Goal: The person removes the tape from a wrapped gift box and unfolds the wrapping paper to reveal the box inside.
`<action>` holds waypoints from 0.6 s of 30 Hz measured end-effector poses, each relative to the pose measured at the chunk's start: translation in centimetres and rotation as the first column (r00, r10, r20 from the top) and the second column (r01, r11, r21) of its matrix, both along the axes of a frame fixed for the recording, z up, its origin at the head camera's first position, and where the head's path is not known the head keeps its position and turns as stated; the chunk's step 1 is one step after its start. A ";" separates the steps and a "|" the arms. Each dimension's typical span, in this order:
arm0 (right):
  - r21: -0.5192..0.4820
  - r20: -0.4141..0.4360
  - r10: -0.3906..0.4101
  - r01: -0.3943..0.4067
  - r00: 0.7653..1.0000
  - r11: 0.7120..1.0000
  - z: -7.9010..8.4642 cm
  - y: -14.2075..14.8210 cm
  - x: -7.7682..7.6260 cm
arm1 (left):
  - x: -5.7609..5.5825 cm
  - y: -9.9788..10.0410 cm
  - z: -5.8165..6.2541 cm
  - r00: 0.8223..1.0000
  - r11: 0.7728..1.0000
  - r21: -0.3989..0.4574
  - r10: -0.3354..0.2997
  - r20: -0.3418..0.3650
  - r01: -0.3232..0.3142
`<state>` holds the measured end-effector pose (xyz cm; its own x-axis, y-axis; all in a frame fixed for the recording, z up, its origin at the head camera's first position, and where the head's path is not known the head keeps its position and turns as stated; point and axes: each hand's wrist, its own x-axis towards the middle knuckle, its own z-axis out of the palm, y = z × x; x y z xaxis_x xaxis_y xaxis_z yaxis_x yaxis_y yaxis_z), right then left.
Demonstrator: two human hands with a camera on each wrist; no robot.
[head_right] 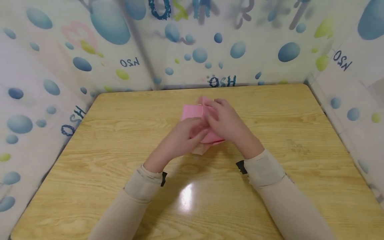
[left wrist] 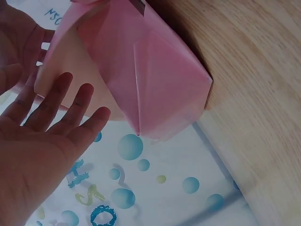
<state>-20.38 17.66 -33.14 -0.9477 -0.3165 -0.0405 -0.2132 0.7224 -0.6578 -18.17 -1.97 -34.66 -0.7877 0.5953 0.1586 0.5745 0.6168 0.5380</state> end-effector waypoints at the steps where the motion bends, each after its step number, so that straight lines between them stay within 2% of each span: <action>1: 0.011 0.007 0.001 -0.002 1.000 1.000 -0.3 0.0 0.0 | 0.1 -0.1 -0.1 1.000 1.000 -0.011 0.002 -0.009 -0.002; 4: 0.037 0.011 0.008 -0.009 1.000 0.999 -1.0 0.0 -0.2 | 0.4 -0.5 -0.2 0.998 0.997 -0.054 0.045 -0.039 -0.047; 7: 0.042 0.008 0.012 -0.012 1.000 0.999 -1.6 -0.1 -0.4 | 0.7 -1.0 -0.4 0.988 0.986 -0.079 0.146 -0.056 -0.150; 12: 0.027 -0.017 0.006 -0.005 1.000 1.000 -3.1 -0.1 -2.0 | 1.3 -1.8 -0.5 0.948 0.946 -0.069 0.317 -0.016 -0.317; 15: 0.023 -0.048 0.005 -0.004 0.999 1.000 -3.8 -0.1 -3.5 | 1.6 -2.2 -0.5 0.921 0.916 -0.121 0.389 0.024 -0.383; 18: 0.016 -0.042 0.000 0.000 0.999 1.000 -4.2 -0.4 -4.7 | 1.8 -2.4 -0.7 0.898 0.888 -0.197 0.435 0.064 -0.416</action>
